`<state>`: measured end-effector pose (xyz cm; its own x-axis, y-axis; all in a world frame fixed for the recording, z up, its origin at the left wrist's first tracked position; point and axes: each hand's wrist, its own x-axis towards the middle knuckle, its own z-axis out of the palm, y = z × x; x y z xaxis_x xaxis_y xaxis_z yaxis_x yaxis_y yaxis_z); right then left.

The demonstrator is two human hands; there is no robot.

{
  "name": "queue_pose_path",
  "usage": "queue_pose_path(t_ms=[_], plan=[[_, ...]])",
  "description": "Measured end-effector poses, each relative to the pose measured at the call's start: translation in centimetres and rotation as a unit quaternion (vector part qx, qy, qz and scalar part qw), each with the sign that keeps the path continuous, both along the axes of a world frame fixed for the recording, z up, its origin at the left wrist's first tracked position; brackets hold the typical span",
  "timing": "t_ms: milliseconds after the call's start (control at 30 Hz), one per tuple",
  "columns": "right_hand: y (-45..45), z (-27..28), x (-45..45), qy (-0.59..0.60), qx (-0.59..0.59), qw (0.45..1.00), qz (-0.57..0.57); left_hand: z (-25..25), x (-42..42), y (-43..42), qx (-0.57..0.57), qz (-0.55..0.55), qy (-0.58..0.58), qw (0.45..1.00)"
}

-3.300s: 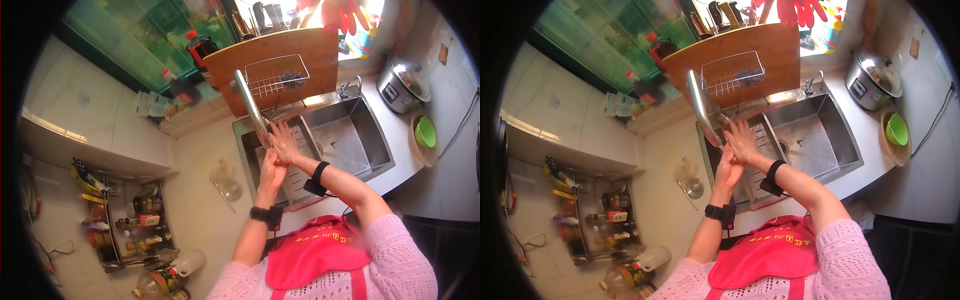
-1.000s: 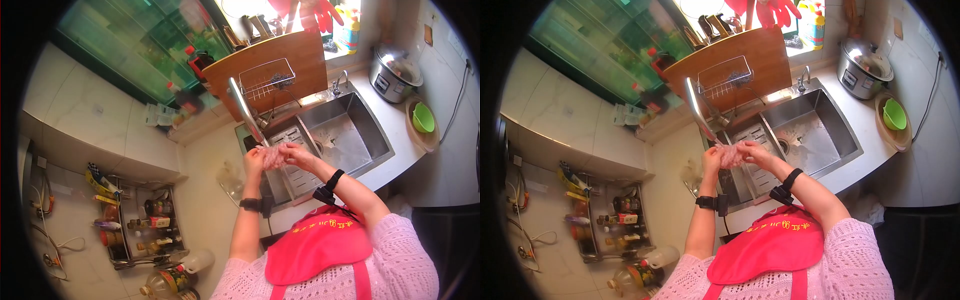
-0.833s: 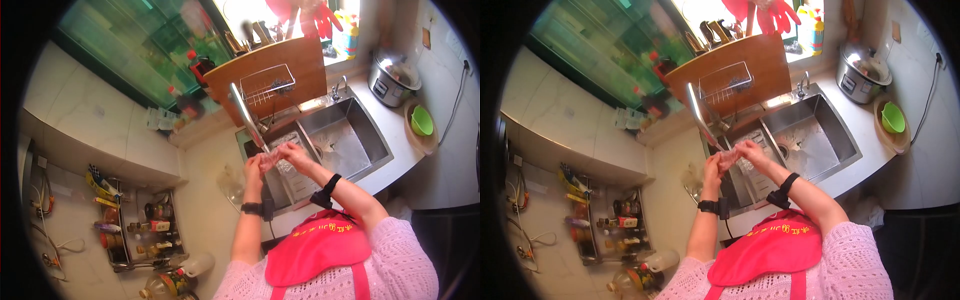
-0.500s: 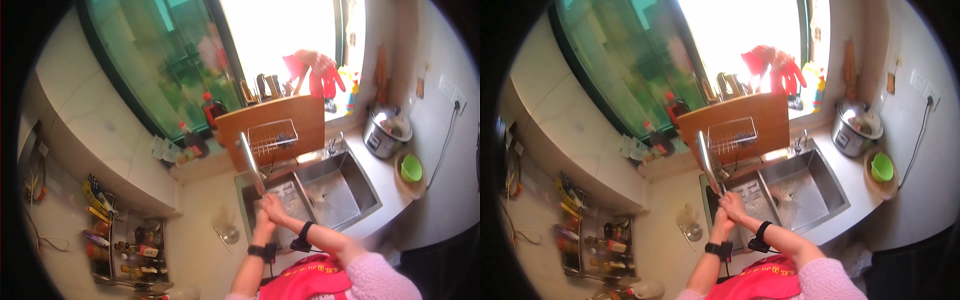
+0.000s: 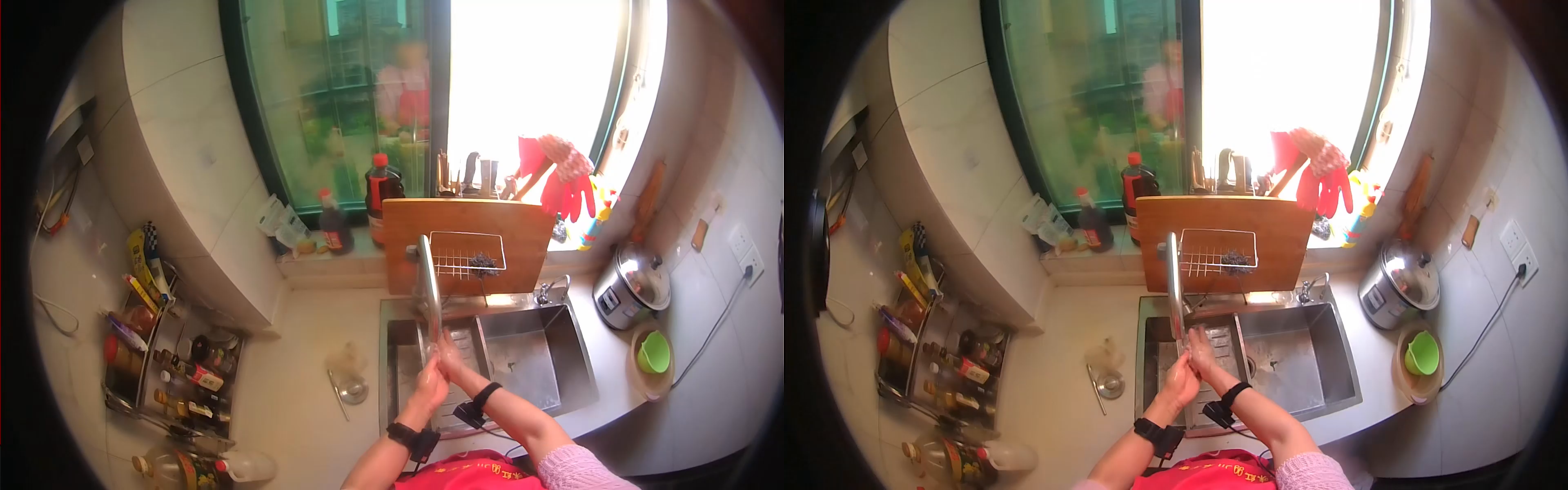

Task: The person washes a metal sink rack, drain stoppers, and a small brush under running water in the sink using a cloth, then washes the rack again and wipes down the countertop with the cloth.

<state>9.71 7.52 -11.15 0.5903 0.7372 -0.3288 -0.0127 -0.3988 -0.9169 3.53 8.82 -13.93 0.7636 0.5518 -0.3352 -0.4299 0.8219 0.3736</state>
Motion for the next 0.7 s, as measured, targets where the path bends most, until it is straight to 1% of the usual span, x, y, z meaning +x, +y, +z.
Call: queue_pose_path(t_ms=[33, 67, 100, 133, 167, 200, 267, 300, 333, 367, 400, 433, 467, 500, 533, 567, 633, 667, 700], plan=[[0.3, -0.8, 0.1, 0.032, 0.007, 0.999, -0.012, 0.4, 0.0, 0.1, -0.002, -0.010, -0.008, 1.000], [-0.1, -1.8, -0.2, 0.018, 0.027, 0.999, 0.002, -1.2, 0.1, 1.4, -0.008, -0.009, 0.029, 1.000], [-0.5, -2.5, -0.6, 0.004, 0.048, 0.999, 0.016, -4.6, 0.4, 3.2, -0.017, -0.010, 0.064, 0.998], [-1.0, -3.0, -1.9, -0.055, 0.081, 0.993, 0.059, -8.7, 0.8, 4.6, 0.027, -0.002, 0.055, 0.998], [-1.0, -2.8, -3.0, -0.113, 0.116, 0.982, 0.101, -6.7, 0.1, 4.4, 0.010, 0.013, 0.057, 0.998], [-0.9, -1.2, -4.1, -0.145, 0.076, 0.981, 0.107, -2.3, -1.2, 3.7, -0.007, 0.028, 0.062, 0.998], [0.2, -3.5, -1.9, -0.078, 0.096, 0.990, 0.073, -3.3, -0.6, 4.0, -0.005, -0.005, 0.059, 0.998], [0.8, -5.3, -0.4, -0.041, 0.106, 0.992, 0.054, -6.6, 0.4, 3.9, 0.010, -0.053, 0.054, 0.997], [1.0, -7.0, 3.1, 0.126, 0.013, 0.991, 0.031, -5.6, 0.7, 1.5, 0.012, -0.011, -0.008, 1.000], [1.4, -5.6, 3.1, 0.153, 0.051, 0.987, -0.007, -2.0, 0.9, -0.1, 0.034, -0.007, -0.002, 0.999], [1.0, -2.6, 2.4, 0.180, 0.087, 0.979, -0.046, -1.2, 1.1, 0.4, 0.030, -0.020, -0.009, 0.999], [0.5, -1.2, 1.8, 0.208, 0.120, 0.967, -0.085, -1.0, 0.8, 0.6, 0.024, -0.033, -0.015, 0.999], [0.8, -8.2, 2.4, 0.001, 0.051, 0.999, -0.015, -2.8, 0.5, 2.0, 0.014, -0.044, -0.007, 0.999], [0.4, -8.5, 2.3, -0.011, 0.063, 0.998, -0.012, -4.7, 0.1, 3.6, 0.004, -0.055, 0.000, 0.998], [0.2, -8.6, 2.1, -0.023, 0.074, 0.997, -0.009, -1.5, -0.9, 3.6, 0.054, -0.020, 0.073, 0.996], [0.2, -8.7, 1.8, -0.035, 0.086, 0.996, -0.006, -3.1, -1.6, 4.8, 0.090, -0.045, 0.080, 0.992], [0.6, -8.6, 0.5, -0.053, 0.112, 0.992, 0.000, -3.9, -0.7, 4.7, 0.039, -0.010, 0.122, 0.992], [1.1, -8.4, 0.0, -0.062, 0.128, 0.990, 0.003, -5.0, -0.4, 4.6, 0.029, -0.031, 0.064, 0.997], [0.8, -6.0, 0.5, -0.021, 0.117, 0.993, 0.008, -3.4, 0.1, 3.0, 0.013, -0.012, 0.041, 0.999]])
